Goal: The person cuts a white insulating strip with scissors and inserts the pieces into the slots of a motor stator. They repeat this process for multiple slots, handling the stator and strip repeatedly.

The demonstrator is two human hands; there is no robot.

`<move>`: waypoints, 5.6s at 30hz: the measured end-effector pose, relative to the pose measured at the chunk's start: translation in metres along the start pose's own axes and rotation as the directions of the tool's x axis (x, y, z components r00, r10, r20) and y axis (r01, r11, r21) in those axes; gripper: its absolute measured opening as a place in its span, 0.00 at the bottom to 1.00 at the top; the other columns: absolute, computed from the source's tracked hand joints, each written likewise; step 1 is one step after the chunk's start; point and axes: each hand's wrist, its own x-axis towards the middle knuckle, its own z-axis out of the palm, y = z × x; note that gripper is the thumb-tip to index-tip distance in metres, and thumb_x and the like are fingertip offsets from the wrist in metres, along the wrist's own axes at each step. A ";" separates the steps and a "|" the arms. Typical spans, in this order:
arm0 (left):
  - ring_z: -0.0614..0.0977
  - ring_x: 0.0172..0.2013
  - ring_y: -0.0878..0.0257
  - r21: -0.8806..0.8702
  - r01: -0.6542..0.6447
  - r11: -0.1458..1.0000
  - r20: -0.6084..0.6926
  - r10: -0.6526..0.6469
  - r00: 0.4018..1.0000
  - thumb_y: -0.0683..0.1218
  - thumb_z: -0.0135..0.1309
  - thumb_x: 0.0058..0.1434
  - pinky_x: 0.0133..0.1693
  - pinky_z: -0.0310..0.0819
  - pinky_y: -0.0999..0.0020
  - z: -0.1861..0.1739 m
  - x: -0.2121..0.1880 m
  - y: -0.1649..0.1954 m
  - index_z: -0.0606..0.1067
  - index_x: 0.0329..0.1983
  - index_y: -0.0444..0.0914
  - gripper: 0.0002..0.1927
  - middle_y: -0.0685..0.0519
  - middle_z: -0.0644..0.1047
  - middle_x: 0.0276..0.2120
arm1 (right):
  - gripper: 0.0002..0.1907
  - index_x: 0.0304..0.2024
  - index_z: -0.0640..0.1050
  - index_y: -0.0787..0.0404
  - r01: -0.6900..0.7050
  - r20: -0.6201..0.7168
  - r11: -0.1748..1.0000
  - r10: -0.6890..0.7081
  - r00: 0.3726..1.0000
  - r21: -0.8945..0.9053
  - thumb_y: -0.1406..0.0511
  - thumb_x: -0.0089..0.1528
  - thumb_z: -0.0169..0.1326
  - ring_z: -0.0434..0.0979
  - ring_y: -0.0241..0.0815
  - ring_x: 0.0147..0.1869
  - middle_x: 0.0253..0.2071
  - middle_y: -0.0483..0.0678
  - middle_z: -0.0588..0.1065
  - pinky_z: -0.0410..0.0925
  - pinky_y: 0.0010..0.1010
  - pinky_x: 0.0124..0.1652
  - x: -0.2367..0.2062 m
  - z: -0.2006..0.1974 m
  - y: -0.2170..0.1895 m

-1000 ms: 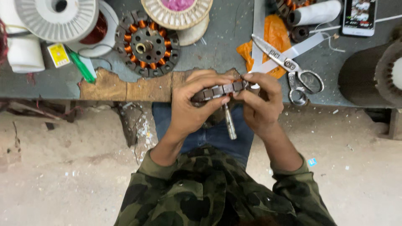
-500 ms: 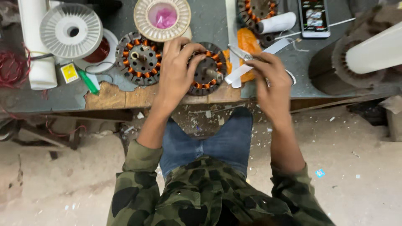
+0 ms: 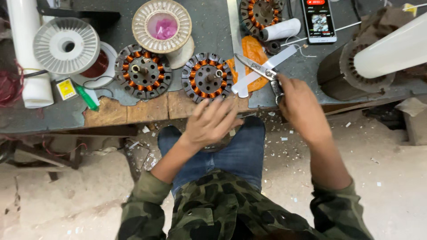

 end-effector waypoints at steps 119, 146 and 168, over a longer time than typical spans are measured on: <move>0.83 0.38 0.73 -0.944 -0.110 -0.312 0.108 -0.605 0.789 0.34 0.60 0.66 0.42 0.80 0.78 0.028 0.018 0.059 0.78 0.59 0.32 0.18 0.52 0.84 0.39 | 0.47 0.69 0.70 0.69 -0.379 0.195 0.535 0.369 0.909 0.755 0.63 0.50 0.75 0.68 0.26 0.29 0.26 0.38 0.71 0.63 0.20 0.30 -0.147 0.148 -0.020; 0.85 0.40 0.64 -0.909 0.100 -0.404 0.270 -0.392 0.879 0.37 0.55 0.66 0.43 0.83 0.69 0.017 -0.020 0.049 0.78 0.53 0.27 0.14 0.48 0.83 0.44 | 0.30 0.57 0.74 0.62 -0.366 0.131 0.930 0.368 0.921 -0.039 0.62 0.55 0.68 0.80 0.58 0.44 0.40 0.58 0.78 0.71 0.46 0.43 0.008 -0.028 0.029; 0.85 0.40 0.62 -0.896 0.041 -0.442 0.263 -0.454 0.851 0.37 0.56 0.67 0.44 0.82 0.69 0.005 -0.035 0.029 0.77 0.54 0.27 0.14 0.45 0.82 0.41 | 0.10 0.48 0.83 0.61 0.088 -0.156 0.993 -0.075 0.985 0.075 0.70 0.63 0.60 0.75 0.57 0.56 0.52 0.56 0.76 0.69 0.44 0.55 0.054 0.036 -0.013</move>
